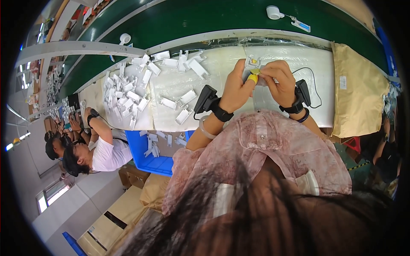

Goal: The person assembles handheld fans by connecting a battery to a motor and fitting them into a white plastic housing. They then snap the covers onto the housing and place the completed fan onto the conveyor belt.

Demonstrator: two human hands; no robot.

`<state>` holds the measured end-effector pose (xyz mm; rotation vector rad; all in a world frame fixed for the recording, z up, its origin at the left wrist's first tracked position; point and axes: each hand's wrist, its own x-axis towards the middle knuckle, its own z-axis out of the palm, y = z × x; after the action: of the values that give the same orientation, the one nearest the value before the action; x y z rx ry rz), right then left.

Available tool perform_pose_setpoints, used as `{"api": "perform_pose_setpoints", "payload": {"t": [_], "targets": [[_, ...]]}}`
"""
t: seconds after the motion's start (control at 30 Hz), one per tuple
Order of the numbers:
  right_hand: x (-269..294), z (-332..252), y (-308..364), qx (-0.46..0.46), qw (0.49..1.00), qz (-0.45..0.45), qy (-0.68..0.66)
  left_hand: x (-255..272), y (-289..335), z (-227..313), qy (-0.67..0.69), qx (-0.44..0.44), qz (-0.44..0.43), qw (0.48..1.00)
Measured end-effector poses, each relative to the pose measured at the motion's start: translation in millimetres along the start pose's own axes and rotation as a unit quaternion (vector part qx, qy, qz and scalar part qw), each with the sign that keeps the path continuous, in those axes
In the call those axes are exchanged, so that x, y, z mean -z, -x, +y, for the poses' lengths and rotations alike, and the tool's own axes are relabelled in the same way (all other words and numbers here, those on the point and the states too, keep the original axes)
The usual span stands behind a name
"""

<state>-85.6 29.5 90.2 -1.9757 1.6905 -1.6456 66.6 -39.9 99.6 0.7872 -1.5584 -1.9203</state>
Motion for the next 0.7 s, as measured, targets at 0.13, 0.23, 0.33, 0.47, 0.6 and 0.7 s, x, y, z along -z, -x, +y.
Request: {"api": "perform_pose_setpoints", "payload": {"t": [0.13, 0.23, 0.33, 0.47, 0.6, 0.7], "targets": [[1.9, 1.0, -0.4, 0.001, 1.0, 0.0, -0.006, -0.7, -0.1, 0.5, -0.009, -0.007, -0.01, 1.0], [4.3, 2.2, -1.4, 0.009, 1.0, -0.007, 0.0, -2.4, -0.5, 1.4, -0.029, -0.018, -0.018, 0.999], [5.2, 3.6, -1.3, 0.007, 1.0, -0.008, 0.003, -3.7, -1.3, 1.0, -0.032, -0.025, -0.017, 0.999], [4.5, 5.1, -1.4, -0.007, 1.0, 0.003, -0.009, -5.8, -1.6, 1.1, -0.029, -0.027, -0.011, 0.999], [4.1, 7.2, -0.8, -0.01, 1.0, 0.005, -0.022, -4.2, -1.0, 1.8, -0.049, -0.024, -0.025, 0.998], [3.5, 8.7, 0.1, -0.013, 0.999, 0.004, -0.029, -3.7, -2.0, -1.8, -0.055, -0.031, -0.026, 0.998]]}}
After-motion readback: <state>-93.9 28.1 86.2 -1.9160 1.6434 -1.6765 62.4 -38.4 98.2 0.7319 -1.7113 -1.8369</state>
